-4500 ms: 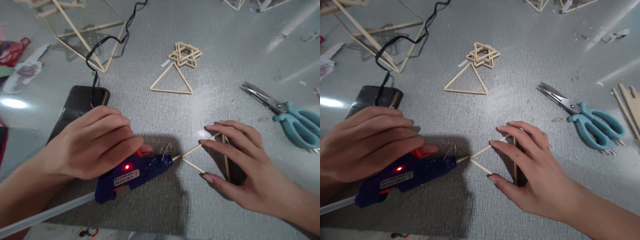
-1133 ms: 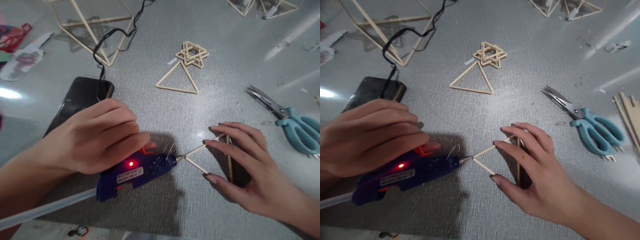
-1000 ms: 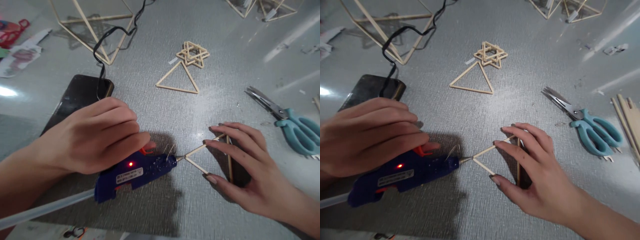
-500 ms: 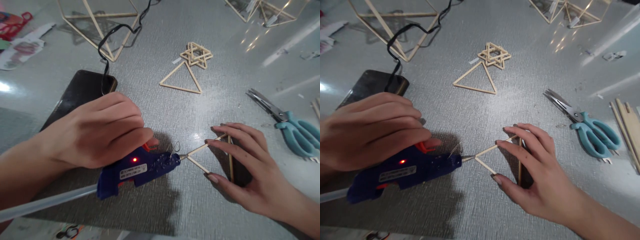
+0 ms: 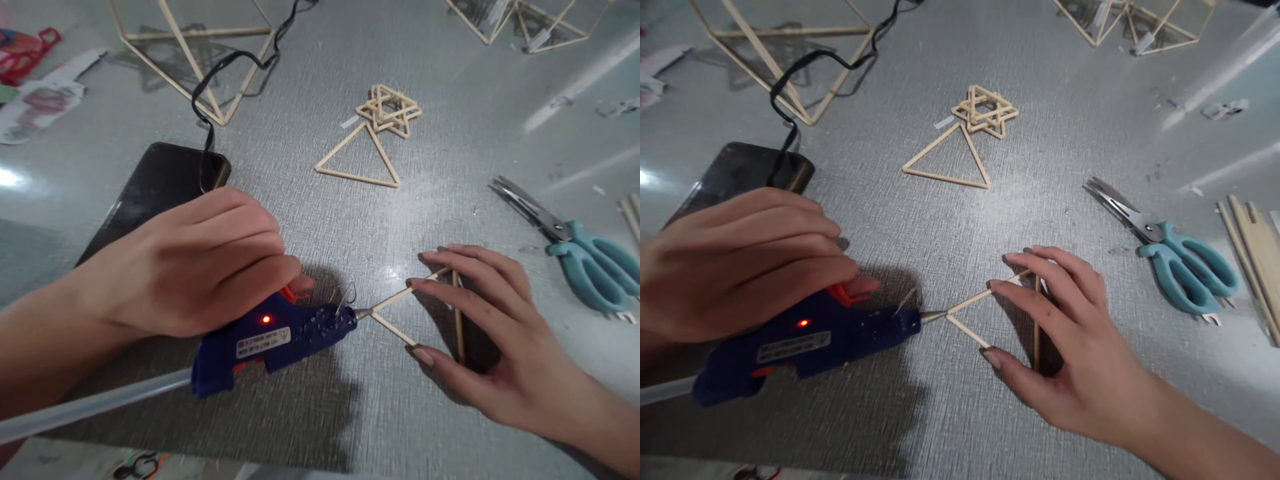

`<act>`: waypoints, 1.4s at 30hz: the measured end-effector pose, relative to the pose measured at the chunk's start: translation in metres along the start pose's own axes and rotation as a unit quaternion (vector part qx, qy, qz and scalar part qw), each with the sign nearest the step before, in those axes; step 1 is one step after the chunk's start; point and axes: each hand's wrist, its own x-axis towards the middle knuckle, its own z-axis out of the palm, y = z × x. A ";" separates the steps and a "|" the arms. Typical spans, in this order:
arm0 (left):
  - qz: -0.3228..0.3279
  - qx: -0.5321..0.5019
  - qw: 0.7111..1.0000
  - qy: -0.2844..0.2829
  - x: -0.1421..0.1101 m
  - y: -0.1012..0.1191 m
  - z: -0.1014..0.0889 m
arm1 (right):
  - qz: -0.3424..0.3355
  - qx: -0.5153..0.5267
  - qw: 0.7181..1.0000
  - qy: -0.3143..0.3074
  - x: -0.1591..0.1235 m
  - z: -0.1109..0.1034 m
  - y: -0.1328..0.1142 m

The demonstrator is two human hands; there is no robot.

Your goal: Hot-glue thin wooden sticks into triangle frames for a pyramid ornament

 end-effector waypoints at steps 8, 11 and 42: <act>0.022 0.021 1.000 -0.001 -0.006 -0.003 0.000 | 0.006 0.000 1.000 0.003 -0.001 0.001 0.000; 0.014 0.018 1.000 -0.005 -0.005 -0.002 0.000 | 0.004 0.000 1.000 0.001 -0.001 0.001 0.000; -0.022 0.010 0.999 -0.023 -0.005 0.004 -0.002 | 0.014 0.007 1.000 -0.001 -0.001 0.000 -0.002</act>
